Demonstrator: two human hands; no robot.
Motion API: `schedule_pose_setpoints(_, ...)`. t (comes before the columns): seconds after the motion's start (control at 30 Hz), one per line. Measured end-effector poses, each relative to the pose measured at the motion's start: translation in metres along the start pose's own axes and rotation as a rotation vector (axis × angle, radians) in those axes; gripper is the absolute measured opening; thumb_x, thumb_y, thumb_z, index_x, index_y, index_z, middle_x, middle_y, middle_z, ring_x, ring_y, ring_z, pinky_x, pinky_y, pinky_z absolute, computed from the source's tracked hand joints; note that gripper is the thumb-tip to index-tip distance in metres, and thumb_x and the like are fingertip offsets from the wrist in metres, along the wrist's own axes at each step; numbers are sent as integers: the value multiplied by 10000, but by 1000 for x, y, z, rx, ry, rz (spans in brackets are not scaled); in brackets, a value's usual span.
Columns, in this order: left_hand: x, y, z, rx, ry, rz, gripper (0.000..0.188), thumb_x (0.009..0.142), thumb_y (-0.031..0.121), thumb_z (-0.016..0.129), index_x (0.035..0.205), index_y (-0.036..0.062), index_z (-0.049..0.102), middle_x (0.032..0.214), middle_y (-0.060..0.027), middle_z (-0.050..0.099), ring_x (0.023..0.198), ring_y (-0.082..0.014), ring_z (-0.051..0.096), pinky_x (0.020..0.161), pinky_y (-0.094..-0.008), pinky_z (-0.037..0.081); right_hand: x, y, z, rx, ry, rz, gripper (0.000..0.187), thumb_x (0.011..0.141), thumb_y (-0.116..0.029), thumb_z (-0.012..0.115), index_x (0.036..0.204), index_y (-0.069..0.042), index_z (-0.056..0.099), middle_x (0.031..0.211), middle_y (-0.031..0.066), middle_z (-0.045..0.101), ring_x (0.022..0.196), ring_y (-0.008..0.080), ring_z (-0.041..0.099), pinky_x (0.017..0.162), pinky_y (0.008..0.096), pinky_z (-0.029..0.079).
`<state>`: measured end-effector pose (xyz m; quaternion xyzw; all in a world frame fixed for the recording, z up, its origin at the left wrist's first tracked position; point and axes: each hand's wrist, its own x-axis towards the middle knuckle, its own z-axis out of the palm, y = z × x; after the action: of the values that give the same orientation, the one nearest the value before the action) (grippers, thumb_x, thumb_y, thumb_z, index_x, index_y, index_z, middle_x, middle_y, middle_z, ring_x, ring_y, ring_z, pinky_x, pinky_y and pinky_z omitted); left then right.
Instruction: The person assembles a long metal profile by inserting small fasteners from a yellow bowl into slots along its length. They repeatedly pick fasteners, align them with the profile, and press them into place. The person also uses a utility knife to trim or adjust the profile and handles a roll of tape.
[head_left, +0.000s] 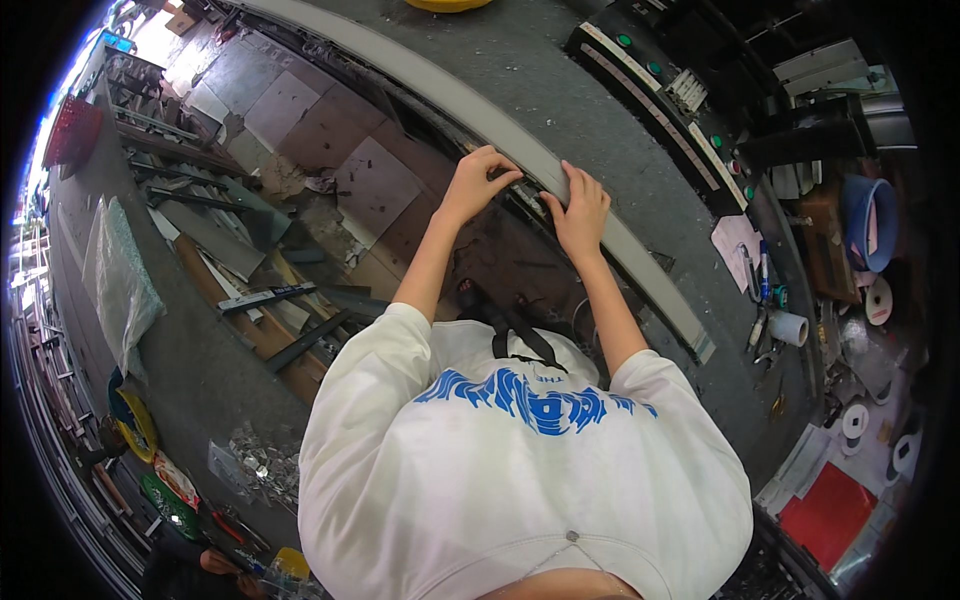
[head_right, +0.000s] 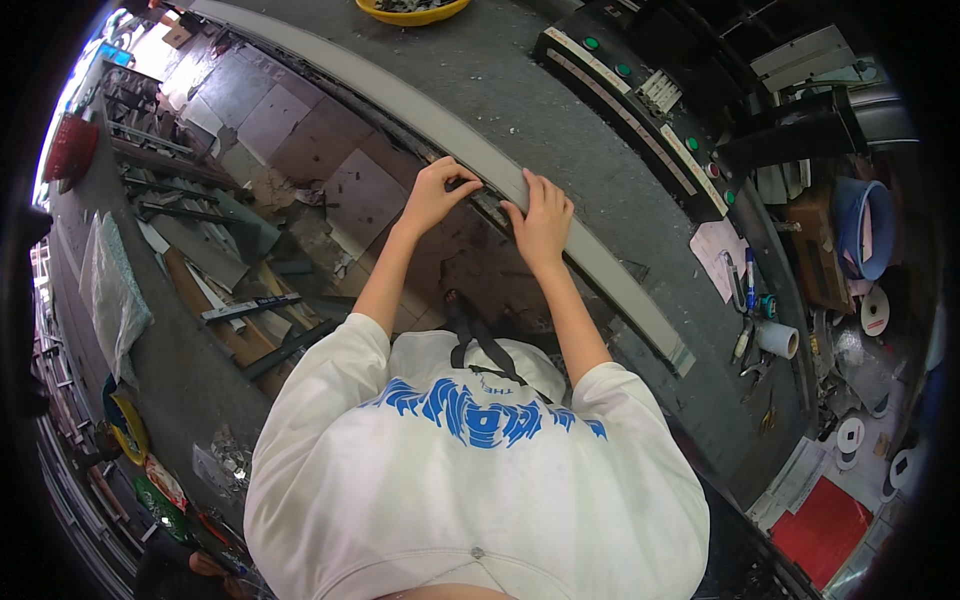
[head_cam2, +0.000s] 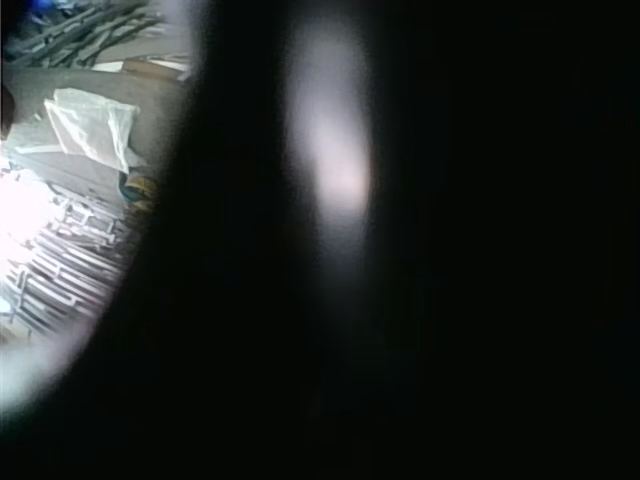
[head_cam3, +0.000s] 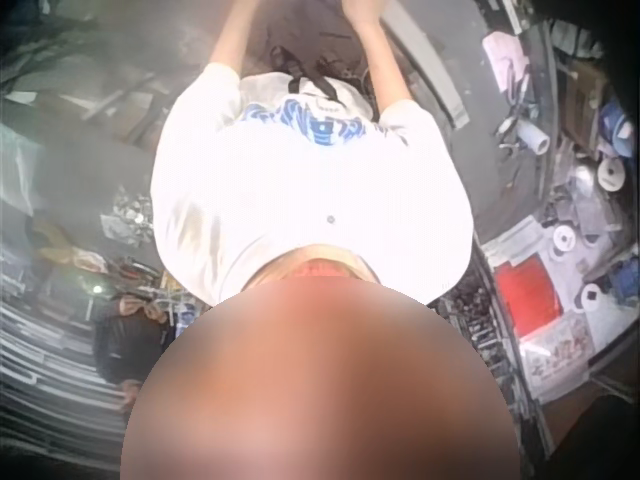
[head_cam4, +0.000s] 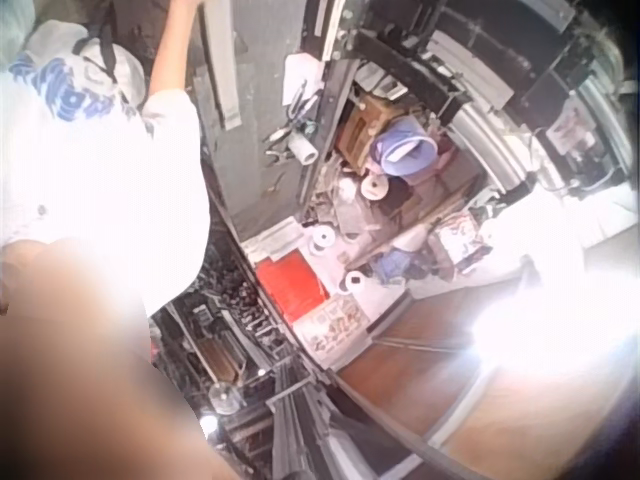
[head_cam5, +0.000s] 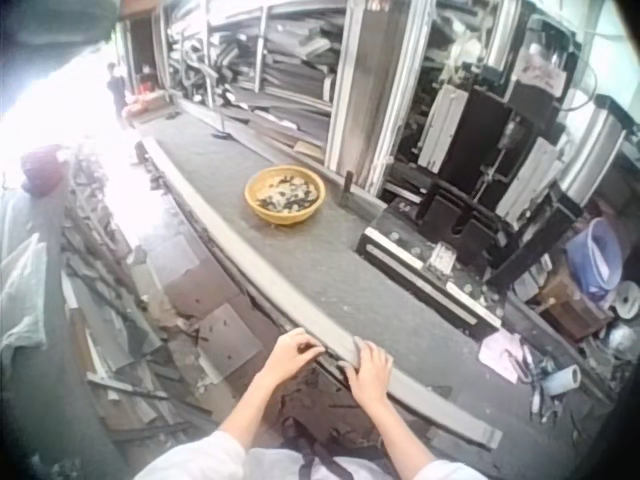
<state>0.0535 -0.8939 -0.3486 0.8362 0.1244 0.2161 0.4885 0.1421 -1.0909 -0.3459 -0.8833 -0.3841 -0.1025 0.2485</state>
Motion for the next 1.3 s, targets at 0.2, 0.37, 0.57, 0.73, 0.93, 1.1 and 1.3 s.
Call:
schedule_pose_setpoints(0.2, -4, 1, 9, 11, 44, -5, 174, 833, 159, 794, 889, 12, 716, 799, -86, 578, 756, -229, 604, 702, -344, 486, 3, -4, 5, -101, 93, -16, 497, 904, -384, 712, 1305, -123, 578, 1171, 79, 610, 1087, 273, 558, 926, 413, 391)
schedule_pose_setpoints(0.37, -8, -3, 28, 104, 200, 27, 171, 824, 144, 797, 858, 8, 699, 806, -95, 586, 761, -244, 612, 697, -344, 489, 4, -6, 10, -184, 104, 9, 497, 874, -428, 727, 1244, -117, 610, 1039, 79, 575, 1010, 271, 552, 840, 403, 407)
schedule_pose_setpoints(0.57, -12, 2, 37, 90, 317, -43, 188, 811, 169, 812, 855, 18, 708, 789, -96, 581, 762, -251, 606, 685, -348, 479, 7, -3, 11, -178, 65, 57, 511, 866, -472, 711, 1223, -118, 620, 1021, 81, 562, 987, 271, 545, 816, 401, 403)
schedule_pose_setpoints(0.73, -20, 16, 28, 151, 237, -43, 247, 792, 236, 830, 885, 25, 742, 739, -100, 566, 728, -239, 599, 674, -349, 480, 9, -3, 10, -165, 103, 20, 495, 869, -461, 709, 1218, -122, 618, 1022, 86, 561, 978, 273, 544, 808, 405, 407)
schedule_pose_setpoints(0.93, -16, 14, 31, 158, 225, -118, 203, 803, 202, 806, 892, 29, 750, 724, -99, 562, 696, -232, 588, 660, -359, 485, 8, -1, 10, -134, 115, 4, 498, 875, -452, 709, 1234, -122, 609, 1027, 89, 559, 975, 280, 544, 813, 408, 410)
schedule_pose_setpoints(1.1, -16, 12, 40, 234, 340, -23, 148, 797, 156, 785, 851, 29, 732, 735, -99, 580, 698, -249, 593, 652, -374, 487, 6, 1, 12, -90, 58, 28, 524, 882, -437, 699, 1280, -108, 604, 1070, 108, 561, 1031, 290, 535, 867, 418, 396)
schedule_pose_setpoints(1.3, -11, 19, 42, 213, 354, -151, 110, 796, 125, 757, 805, 28, 705, 747, -114, 592, 737, -279, 606, 671, -386, 492, 6, -2, -2, -22, -13, 52, 509, 896, -398, 709, 1294, -105, 584, 1113, 126, 578, 1067, 324, 537, 907, 449, 403)
